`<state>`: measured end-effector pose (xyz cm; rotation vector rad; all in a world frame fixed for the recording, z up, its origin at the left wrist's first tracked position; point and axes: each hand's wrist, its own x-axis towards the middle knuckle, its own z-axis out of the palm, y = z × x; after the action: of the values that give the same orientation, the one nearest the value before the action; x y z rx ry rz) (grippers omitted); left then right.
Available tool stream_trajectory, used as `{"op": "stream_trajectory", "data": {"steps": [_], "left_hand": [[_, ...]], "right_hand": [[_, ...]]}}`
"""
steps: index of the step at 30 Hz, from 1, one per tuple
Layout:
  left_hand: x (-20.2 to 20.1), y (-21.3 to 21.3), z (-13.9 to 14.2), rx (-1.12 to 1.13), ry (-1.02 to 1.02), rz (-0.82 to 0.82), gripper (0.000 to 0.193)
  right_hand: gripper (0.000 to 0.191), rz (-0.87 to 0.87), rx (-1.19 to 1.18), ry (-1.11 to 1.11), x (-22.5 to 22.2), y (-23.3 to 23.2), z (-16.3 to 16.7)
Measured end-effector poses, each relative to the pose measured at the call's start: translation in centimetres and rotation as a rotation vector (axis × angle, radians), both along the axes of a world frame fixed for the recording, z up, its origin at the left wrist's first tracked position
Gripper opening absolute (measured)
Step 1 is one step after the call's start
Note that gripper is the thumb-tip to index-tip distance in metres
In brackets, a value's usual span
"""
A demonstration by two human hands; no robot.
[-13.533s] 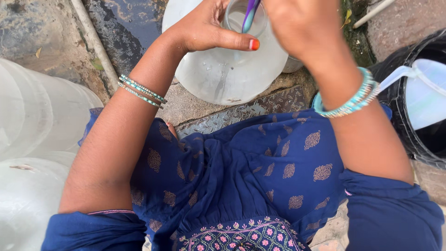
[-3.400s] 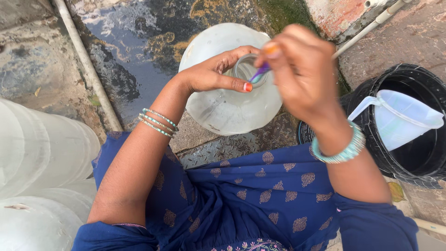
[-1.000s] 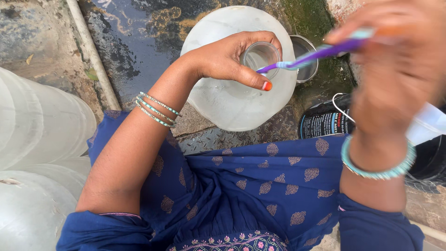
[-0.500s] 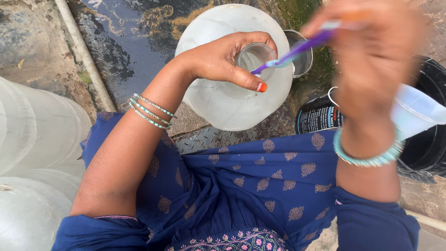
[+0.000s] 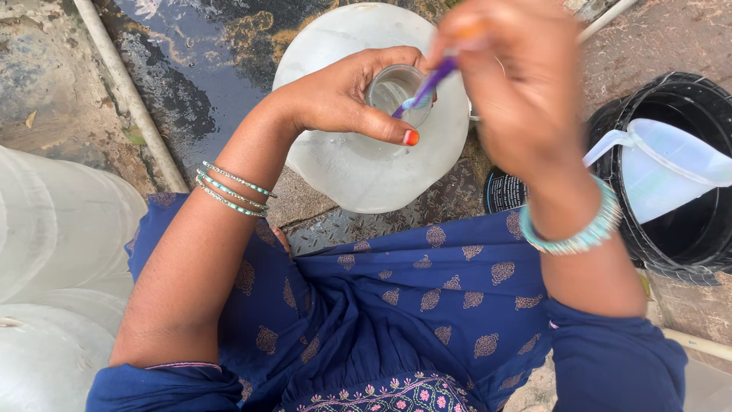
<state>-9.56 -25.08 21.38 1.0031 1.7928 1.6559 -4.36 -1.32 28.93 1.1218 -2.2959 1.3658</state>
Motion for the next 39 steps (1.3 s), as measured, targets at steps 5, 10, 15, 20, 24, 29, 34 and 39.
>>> {"op": "stream_trajectory", "data": {"steps": [5,10,15,20,24,29,34,39], "left_hand": [[-0.1,0.3,0.9,0.048,0.127,-0.032,0.045],[0.2,0.5,0.8,0.087,0.056,0.030,0.057],[0.3,0.7,0.2,0.080,0.043,-0.025,0.054],[0.1,0.7,0.5,0.036,0.051,-0.080,0.046],[-0.1,0.6,0.1,0.079,0.084,-0.086,0.045],[0.1,0.6,-1.1,-0.016,0.058,0.064,0.052],[0.0,0.6,-0.5,0.078,0.072,-0.089,0.048],[0.1,1.0,0.5,0.076,0.153,-0.093,0.046]], "right_hand": [[0.029,-0.115,-0.014,0.069,3.2,1.6,3.4],[0.041,-0.058,0.200,0.147,-0.2,-3.3,1.8],[0.044,-0.049,0.121,0.088,-0.3,-2.4,0.8],[0.043,-0.107,-0.030,0.082,4.0,1.7,3.0],[0.043,-0.076,0.108,0.150,2.5,-0.3,2.6],[0.043,-0.036,0.208,0.083,-1.3,-4.6,1.6],[0.052,-0.107,0.043,-0.024,2.9,-0.5,3.6],[0.053,-0.140,0.151,0.106,3.7,0.1,4.3]]}}
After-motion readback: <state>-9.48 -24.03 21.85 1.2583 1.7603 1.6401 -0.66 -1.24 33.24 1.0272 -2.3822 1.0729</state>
